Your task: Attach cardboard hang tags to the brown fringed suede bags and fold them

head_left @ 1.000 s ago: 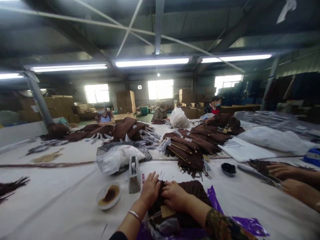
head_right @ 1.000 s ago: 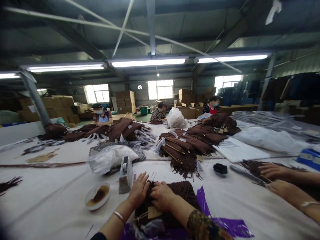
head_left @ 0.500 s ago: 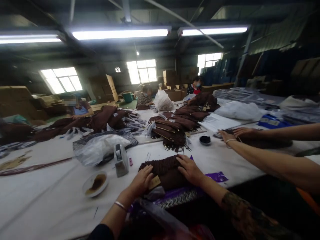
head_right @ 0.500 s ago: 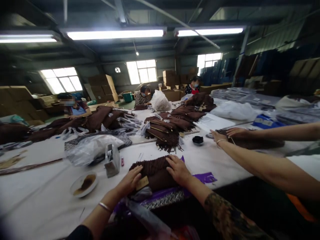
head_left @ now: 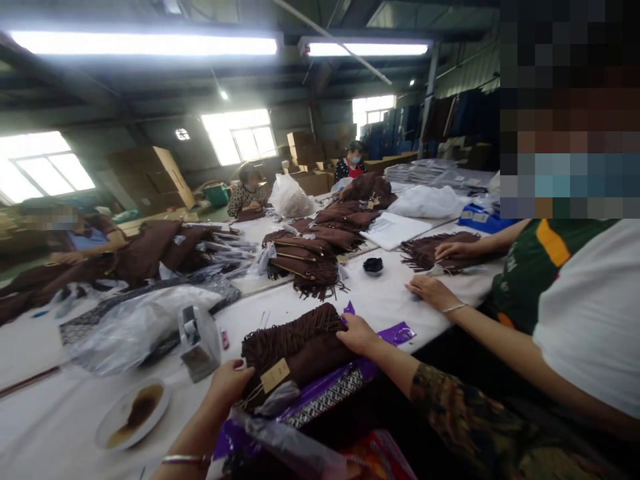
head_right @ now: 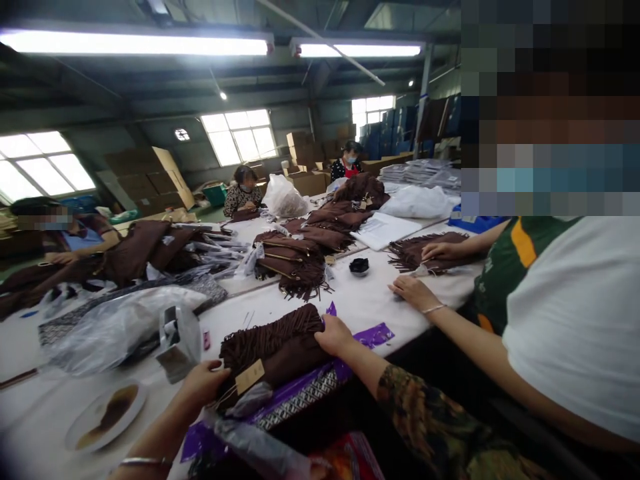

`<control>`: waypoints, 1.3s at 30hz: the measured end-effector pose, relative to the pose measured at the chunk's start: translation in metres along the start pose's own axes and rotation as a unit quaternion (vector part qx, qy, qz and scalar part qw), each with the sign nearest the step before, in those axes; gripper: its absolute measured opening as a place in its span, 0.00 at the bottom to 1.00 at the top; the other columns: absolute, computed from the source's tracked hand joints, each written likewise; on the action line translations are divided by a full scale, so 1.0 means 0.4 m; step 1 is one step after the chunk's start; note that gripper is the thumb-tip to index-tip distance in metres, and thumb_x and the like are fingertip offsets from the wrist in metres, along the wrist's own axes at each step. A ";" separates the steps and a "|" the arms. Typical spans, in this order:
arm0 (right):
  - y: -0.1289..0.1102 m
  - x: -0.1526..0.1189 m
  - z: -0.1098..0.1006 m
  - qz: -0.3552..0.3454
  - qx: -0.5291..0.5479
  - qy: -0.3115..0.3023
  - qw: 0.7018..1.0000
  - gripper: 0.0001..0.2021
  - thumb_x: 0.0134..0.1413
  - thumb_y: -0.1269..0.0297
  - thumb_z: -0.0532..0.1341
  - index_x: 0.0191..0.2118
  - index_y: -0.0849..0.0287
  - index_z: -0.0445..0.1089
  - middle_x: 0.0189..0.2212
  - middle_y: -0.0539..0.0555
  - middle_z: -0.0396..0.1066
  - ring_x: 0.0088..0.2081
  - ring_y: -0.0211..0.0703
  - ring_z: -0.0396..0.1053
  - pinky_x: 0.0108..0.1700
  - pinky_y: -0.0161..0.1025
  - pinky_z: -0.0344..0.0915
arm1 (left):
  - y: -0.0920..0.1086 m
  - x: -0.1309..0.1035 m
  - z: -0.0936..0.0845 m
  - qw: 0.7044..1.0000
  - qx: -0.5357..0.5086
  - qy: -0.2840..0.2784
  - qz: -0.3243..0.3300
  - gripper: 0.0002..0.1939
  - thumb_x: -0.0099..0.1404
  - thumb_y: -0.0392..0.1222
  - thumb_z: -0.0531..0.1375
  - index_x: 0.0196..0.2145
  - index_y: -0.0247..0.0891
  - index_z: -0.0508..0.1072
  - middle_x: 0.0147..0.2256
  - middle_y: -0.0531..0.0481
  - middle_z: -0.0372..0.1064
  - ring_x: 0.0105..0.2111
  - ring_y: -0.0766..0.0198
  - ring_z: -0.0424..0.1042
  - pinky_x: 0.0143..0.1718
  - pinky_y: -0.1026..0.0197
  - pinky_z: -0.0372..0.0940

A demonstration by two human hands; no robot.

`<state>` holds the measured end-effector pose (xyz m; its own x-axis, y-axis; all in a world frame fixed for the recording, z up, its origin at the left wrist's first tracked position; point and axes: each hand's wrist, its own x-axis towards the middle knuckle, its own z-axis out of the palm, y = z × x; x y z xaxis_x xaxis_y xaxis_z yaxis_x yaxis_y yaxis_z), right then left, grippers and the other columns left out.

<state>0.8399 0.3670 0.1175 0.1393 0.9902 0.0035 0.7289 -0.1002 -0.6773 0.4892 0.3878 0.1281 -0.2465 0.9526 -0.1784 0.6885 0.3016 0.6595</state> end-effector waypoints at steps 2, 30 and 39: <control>0.013 0.006 -0.006 -0.012 0.015 0.000 1.000 0.16 0.46 0.68 0.62 0.45 0.60 0.73 0.40 0.58 0.77 0.41 0.47 0.74 0.42 0.37 0.65 | 0.011 -0.002 0.013 0.999 -0.041 -0.025 -0.011 0.17 0.50 0.40 0.65 0.39 0.31 0.75 0.28 0.44 0.78 0.31 0.51 0.79 0.30 0.60 0.69; 0.277 0.020 -0.185 -0.140 -0.242 0.342 0.897 0.18 0.61 0.66 0.55 0.55 0.61 0.65 0.54 0.66 0.69 0.56 0.59 0.66 0.57 0.55 0.59 | 0.366 0.222 0.294 0.963 -0.252 -0.093 0.021 0.11 0.57 0.44 0.65 0.34 0.33 0.75 0.31 0.43 0.74 0.33 0.57 0.76 0.27 0.62 0.69; 0.334 -0.014 -0.072 -0.306 -0.186 0.339 0.870 0.19 0.56 0.67 0.60 0.54 0.54 0.69 0.51 0.60 0.72 0.51 0.58 0.71 0.53 0.53 0.65 | 0.554 0.468 0.252 0.920 -0.383 -0.062 0.051 0.13 0.58 0.39 0.65 0.40 0.32 0.71 0.34 0.44 0.72 0.32 0.62 0.74 0.33 0.61 0.70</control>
<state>0.9557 0.3454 0.0483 -0.0807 0.5961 0.7989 0.9547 0.2765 -0.1098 0.6644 0.6371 0.1671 -0.0941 0.9860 -0.1374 0.0100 0.1390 0.9902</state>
